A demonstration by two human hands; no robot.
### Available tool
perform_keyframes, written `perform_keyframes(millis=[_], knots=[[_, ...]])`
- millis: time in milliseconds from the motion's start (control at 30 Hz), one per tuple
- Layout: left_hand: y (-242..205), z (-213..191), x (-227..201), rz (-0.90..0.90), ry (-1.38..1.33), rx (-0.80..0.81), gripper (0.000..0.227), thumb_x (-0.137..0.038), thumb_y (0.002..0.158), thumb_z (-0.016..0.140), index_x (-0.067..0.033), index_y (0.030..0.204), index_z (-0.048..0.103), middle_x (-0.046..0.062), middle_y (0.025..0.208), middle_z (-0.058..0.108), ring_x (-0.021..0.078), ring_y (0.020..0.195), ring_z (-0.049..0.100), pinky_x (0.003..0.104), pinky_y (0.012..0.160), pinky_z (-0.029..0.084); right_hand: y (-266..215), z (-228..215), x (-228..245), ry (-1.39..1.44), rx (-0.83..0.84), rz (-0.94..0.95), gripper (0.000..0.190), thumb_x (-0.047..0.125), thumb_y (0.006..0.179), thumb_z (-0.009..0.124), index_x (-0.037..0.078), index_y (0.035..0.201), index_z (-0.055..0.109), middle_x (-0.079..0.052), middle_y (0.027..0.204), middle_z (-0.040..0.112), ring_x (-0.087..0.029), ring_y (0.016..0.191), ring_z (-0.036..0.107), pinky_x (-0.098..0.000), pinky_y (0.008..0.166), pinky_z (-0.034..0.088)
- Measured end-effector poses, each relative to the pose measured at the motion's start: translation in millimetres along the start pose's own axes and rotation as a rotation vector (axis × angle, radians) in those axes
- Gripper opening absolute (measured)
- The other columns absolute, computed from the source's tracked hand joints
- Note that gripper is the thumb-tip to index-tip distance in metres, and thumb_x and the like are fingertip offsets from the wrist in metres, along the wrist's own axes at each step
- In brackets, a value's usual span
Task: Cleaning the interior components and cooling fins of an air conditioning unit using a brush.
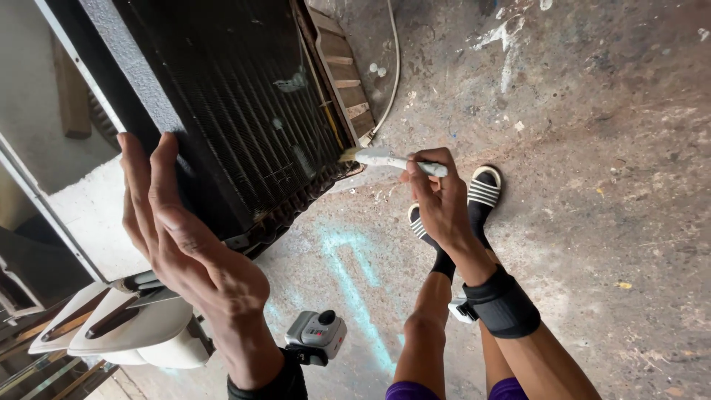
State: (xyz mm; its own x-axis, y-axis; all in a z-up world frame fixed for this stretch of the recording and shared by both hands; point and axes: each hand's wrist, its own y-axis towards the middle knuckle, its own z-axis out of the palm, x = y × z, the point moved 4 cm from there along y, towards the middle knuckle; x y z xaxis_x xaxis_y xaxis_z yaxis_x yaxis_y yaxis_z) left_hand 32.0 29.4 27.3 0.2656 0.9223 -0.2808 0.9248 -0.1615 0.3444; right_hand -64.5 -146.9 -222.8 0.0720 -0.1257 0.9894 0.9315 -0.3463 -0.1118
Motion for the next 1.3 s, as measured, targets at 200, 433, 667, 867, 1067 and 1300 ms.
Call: perform_keyframes(millis=[200,433,667,867,1067,1300], knots=[[-4.4,7.3,0.7,0.002,0.011,-0.049,0.07,-0.05,0.12,0.009,-0.01,0.146,0.059,0.016,0.162,0.046,0.0303,0.154,0.042,0.046,0.132,0.035,2.5,-1.5,25.1,0.112,0.047,-0.07,0.017,0.023,0.114,0.05,0.007,0.119,0.055,-0.008,0.086,0.068,-0.008,0.063,0.055,-0.0218,0.052,0.046],[-2.3,6.4,-8.3,-0.033,0.058,-0.027,0.07,-0.049,0.118,0.009,-0.0106,0.15,0.058,0.016,0.163,0.042,0.0322,0.155,0.038,0.048,0.132,0.032,-8.8,-4.0,71.1,0.269,0.018,-0.262,0.011,0.016,0.113,0.055,0.006,0.116,0.058,-0.009,0.087,0.071,-0.011,0.07,0.069,-0.0231,0.055,0.058],[-2.2,3.9,-8.9,-0.061,-0.048,-0.065,0.079,-0.051,0.117,0.0,-0.0123,0.144,0.062,0.013,0.16,0.049,0.0295,0.155,0.04,0.047,0.135,0.031,-19.7,-3.8,120.9,0.461,-0.035,-0.36,0.018,0.022,0.111,0.059,0.005,0.115,0.061,-0.009,0.085,0.07,-0.013,0.062,0.069,-0.0233,0.049,0.058],[-3.5,-0.4,-4.9,-0.087,-0.198,-0.077,0.083,-0.054,0.116,-0.003,-0.0088,0.142,0.062,0.013,0.158,0.051,0.03,0.156,0.041,0.046,0.135,0.032,-27.5,-4.1,86.8,0.262,-0.022,-0.301,0.018,0.022,0.111,0.059,0.004,0.114,0.061,-0.01,0.08,0.073,-0.011,0.059,0.065,-0.0211,0.049,0.052],[-7.2,2.5,4.8,-0.13,-0.418,-0.118,0.08,-0.056,0.115,0.002,-0.0057,0.145,0.057,0.018,0.159,0.05,0.0289,0.154,0.047,0.045,0.131,0.036,-21.7,-4.2,96.5,-0.045,0.002,-0.308,0.017,0.019,0.111,0.06,0.002,0.113,0.062,-0.009,0.086,0.073,-0.01,0.067,0.066,-0.0224,0.055,0.052],[-5.1,-4.1,2.7,-0.127,-0.405,-0.136,0.081,-0.056,0.116,0.004,-0.0044,0.145,0.06,0.018,0.157,0.053,0.0303,0.155,0.044,0.051,0.136,0.025,-29.1,-0.2,129.0,0.163,0.023,-0.373,0.015,0.018,0.109,0.06,0.003,0.112,0.062,-0.012,0.085,0.075,-0.012,0.063,0.069,-0.0225,0.049,0.053]])
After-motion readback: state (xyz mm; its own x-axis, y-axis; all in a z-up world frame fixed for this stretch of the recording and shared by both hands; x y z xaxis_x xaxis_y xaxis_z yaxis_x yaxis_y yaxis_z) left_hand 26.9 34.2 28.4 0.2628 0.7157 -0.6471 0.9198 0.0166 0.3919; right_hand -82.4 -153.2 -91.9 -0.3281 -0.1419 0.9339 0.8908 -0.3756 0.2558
